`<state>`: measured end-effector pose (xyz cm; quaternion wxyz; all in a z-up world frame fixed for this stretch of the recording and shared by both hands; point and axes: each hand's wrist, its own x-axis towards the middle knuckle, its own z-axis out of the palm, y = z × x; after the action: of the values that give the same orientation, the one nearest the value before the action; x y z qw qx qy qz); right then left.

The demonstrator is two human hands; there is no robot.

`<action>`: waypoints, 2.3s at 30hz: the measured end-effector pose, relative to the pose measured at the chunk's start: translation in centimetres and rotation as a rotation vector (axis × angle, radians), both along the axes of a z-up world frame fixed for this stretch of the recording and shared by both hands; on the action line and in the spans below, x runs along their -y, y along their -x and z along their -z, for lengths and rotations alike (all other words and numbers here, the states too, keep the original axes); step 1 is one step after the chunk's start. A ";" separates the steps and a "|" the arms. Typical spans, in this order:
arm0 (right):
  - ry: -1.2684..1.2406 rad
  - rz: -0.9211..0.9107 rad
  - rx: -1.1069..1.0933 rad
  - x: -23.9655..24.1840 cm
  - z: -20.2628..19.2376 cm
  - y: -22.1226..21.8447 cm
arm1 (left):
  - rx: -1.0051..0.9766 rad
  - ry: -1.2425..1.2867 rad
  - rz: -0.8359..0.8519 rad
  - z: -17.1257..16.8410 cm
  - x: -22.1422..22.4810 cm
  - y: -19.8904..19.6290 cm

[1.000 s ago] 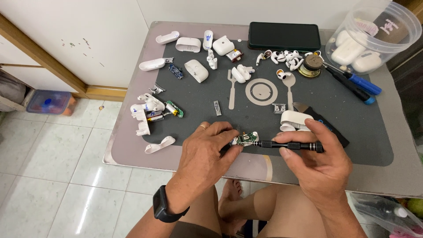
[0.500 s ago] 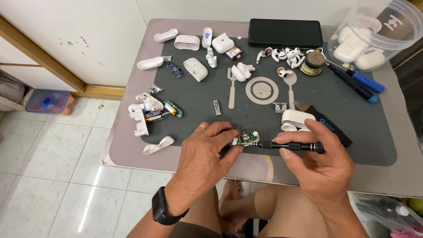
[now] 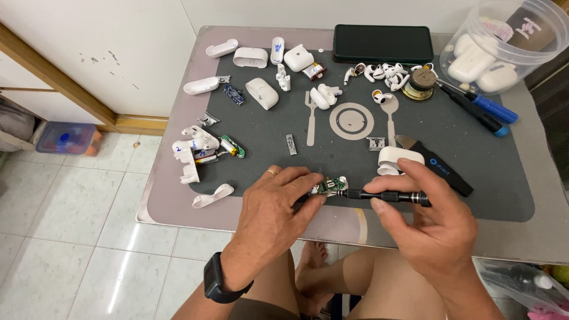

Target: Repairing small electronic components of wireless earbuds using a precision screwdriver

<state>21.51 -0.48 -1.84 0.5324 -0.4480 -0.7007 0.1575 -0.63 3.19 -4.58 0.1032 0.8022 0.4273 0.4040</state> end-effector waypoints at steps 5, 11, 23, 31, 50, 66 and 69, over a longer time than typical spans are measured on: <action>0.086 0.040 0.246 -0.3 -3.6 0.2 | -0.012 0.018 -0.003 -0.4 0.1 0.0; 0.128 -0.107 0.515 -2.4 -6.7 0.6 | -0.010 0.007 -0.004 0.2 0.0 0.1; -0.009 -0.321 0.805 -5.0 -9.9 3.0 | 0.017 0.023 0.008 -0.5 0.2 0.2; -0.177 -0.228 0.941 -5.7 -9.3 3.9 | 0.019 0.013 0.022 -0.6 0.1 0.3; -0.193 -0.343 0.861 -4.6 -9.4 3.9 | -0.016 -0.049 0.030 -0.7 0.4 0.3; -0.341 -0.275 0.950 -5.0 -9.5 4.1 | -0.128 0.193 0.100 -1.1 -0.8 1.1; -0.303 -0.368 0.890 -4.9 -9.4 4.2 | -0.078 0.173 0.130 -1.9 -0.7 1.1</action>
<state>17.26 4.46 7.52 0.2046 -0.2582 -0.9422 -0.0609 -1.73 3.87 -2.72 0.1815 0.8314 0.4112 0.3266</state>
